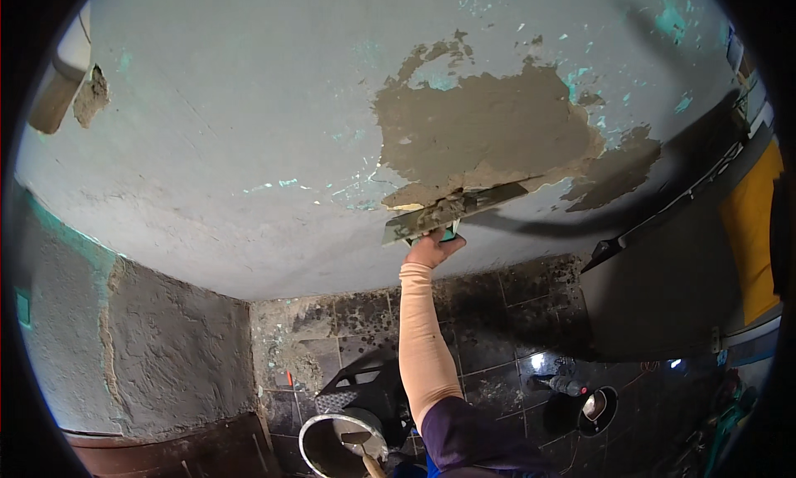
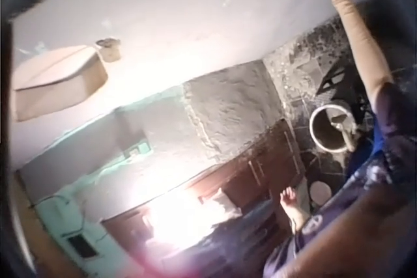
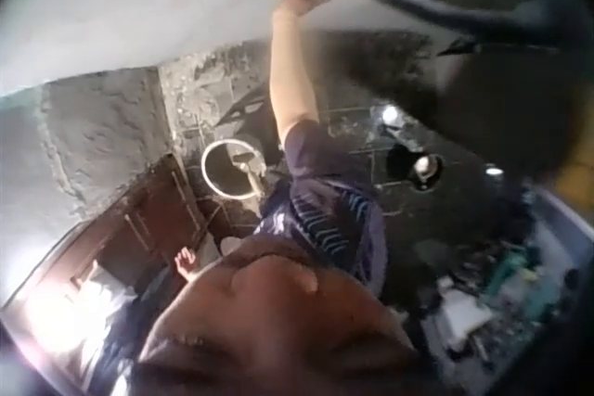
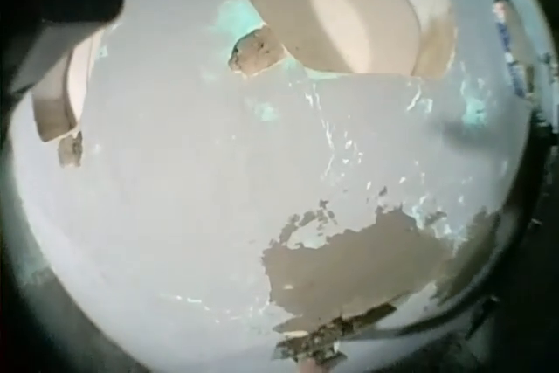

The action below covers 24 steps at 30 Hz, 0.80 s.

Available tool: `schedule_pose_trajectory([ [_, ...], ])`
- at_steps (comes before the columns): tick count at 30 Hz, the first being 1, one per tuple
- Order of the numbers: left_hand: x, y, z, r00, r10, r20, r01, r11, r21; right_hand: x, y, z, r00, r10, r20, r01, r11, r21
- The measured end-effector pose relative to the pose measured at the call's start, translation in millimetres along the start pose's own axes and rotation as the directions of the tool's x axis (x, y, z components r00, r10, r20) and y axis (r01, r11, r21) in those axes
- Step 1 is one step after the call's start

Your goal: The person is applying and smoothing plaster or cement over a damaged area of a wall using a trowel.

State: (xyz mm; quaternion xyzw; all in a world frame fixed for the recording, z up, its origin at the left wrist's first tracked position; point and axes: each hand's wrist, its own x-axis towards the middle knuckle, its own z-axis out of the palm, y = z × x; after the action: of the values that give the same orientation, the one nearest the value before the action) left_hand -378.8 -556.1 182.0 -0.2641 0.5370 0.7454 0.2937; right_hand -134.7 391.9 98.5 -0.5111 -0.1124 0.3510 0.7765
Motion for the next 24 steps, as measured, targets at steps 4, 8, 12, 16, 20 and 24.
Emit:
schedule_pose_trajectory([
  [4, 13.2, 16.8, 20.9, 0.999, 0.037, -0.010, -0.037, 0.999, -0.005, -13.5, -9.5, 29.5, 0.988, -0.051, -0.147, 0.047, 0.998, -0.033],
  [8, 12.5, 24.9, 31.8, 0.998, 0.060, -0.026, -0.060, 0.998, -0.012, -19.0, -21.0, 41.1, 0.980, 0.141, -0.142, -0.175, 0.948, -0.268],
  [12, 7.0, 23.5, 28.9, 0.997, 0.060, -0.043, -0.061, 0.998, -0.019, -9.8, -17.0, 55.5, 0.986, 0.073, -0.151, -0.121, 0.933, -0.340],
  [16, -0.8, 15.1, 30.7, 0.993, 0.104, -0.056, -0.107, 0.993, -0.054, -41.2, -46.3, 73.9, 0.953, 0.295, -0.073, -0.151, 0.667, 0.730],
  [20, 1.0, 7.5, 36.4, 0.992, 0.116, -0.050, -0.118, 0.992, -0.053, -31.5, -48.0, 74.5, 0.982, 0.171, -0.081, -0.092, 0.806, 0.585],
  [24, 4.9, 7.6, 52.6, 0.994, 0.098, -0.041, -0.099, 0.995, -0.010, 6.4, 0.1, 62.4, 0.999, -0.038, -0.011, 0.035, 0.988, -0.153],
])
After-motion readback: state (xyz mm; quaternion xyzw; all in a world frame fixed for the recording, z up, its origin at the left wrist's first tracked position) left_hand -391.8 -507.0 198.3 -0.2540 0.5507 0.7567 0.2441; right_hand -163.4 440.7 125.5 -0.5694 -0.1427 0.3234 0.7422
